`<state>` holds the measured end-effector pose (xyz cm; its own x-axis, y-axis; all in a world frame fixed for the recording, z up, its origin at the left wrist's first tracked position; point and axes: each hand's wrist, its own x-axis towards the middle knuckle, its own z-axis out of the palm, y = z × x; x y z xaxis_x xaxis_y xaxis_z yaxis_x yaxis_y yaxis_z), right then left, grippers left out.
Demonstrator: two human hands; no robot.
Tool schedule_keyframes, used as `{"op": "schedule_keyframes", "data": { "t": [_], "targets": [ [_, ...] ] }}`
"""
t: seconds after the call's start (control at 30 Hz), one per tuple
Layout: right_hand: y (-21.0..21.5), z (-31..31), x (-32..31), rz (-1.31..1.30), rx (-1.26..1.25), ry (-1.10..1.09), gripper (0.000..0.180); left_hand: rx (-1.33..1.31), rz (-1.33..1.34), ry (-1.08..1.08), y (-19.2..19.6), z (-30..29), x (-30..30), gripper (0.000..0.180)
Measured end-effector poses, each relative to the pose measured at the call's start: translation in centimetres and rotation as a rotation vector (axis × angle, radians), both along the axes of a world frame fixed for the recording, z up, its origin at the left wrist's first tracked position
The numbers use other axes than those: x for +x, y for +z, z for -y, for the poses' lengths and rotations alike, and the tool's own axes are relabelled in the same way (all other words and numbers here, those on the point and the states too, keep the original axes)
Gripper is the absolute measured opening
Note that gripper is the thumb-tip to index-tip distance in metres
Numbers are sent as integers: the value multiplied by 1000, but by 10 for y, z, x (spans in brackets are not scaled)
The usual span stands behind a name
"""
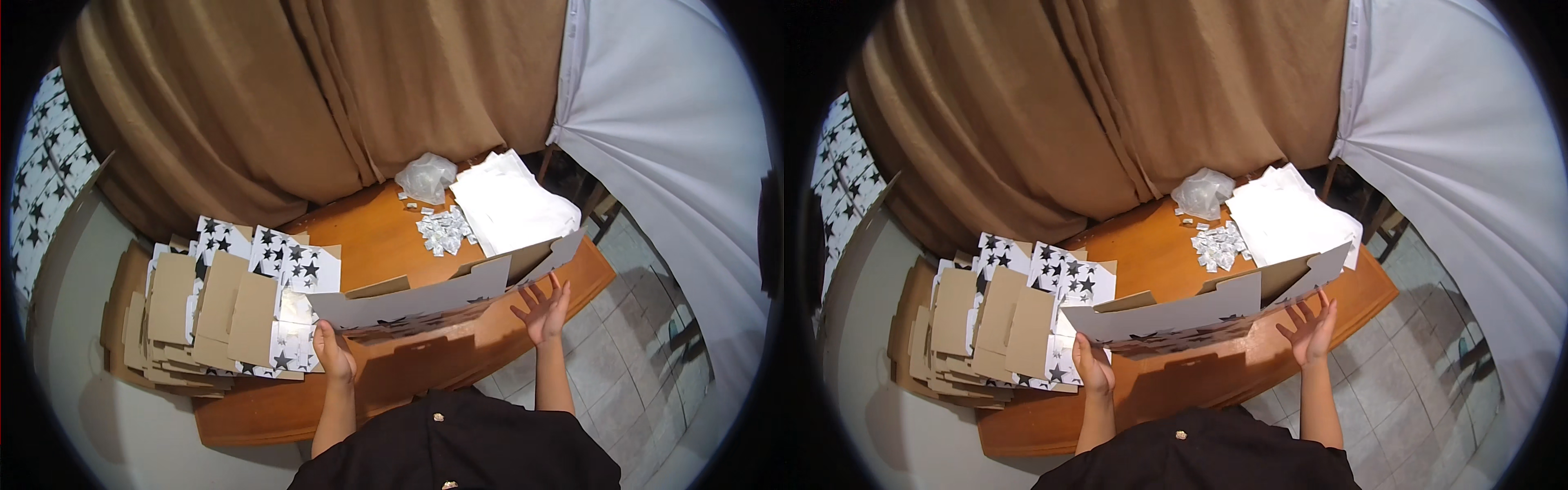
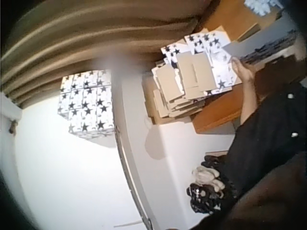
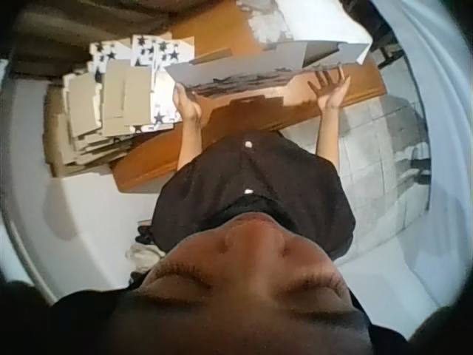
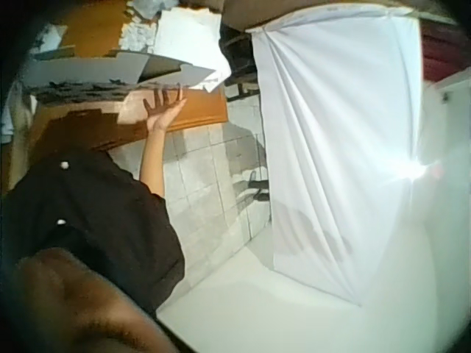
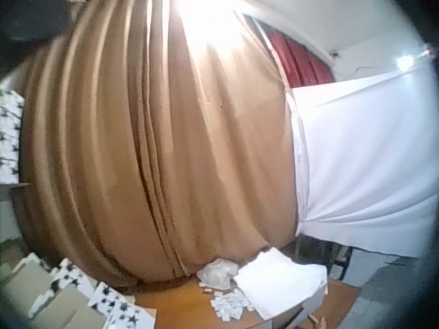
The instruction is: The person is folding flat cardboard sheets into shoe boxes, placing tissue paper inside, and stacking them on a shelf.
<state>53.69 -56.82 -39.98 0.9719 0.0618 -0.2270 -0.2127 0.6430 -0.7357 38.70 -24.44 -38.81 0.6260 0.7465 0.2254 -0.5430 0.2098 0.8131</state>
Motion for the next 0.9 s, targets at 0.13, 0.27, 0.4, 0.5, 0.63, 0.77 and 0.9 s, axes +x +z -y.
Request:
{"op": "schedule_keyframes", "data": {
  "t": [0.13, 0.27, 0.4, 0.5, 0.63, 0.77, 0.9],
  "targets": [
    [-6, 21, -6, -90, 86, -46, 77, 24, 75, -132, 4, -1, 8, 32],
    [-11, 35, -13, -118, 90, 1, 61, 23, 109, -162, -3, -5, 23, 34],
    [-16, 28, -17, 87, 206, 7, 47, 44, 178, -366, -19, -15, 34, 37],
    [-83, 50, 11, 23, 317, 5, 47, 84, 198, -446, -14, 6, 49, 38],
    [-74, 35, 2, 6, 232, 152, 43, 20, -93, -144, -18, 20, 51, 35],
    [-44, 16, -11, -74, 71, 31, 47, 6, -352, -416, -9, 14, 48, 51],
    [-37, 9, -13, 22, -87, 109, 45, -127, -466, -612, -42, -9, 54, 65]
  ]
}}
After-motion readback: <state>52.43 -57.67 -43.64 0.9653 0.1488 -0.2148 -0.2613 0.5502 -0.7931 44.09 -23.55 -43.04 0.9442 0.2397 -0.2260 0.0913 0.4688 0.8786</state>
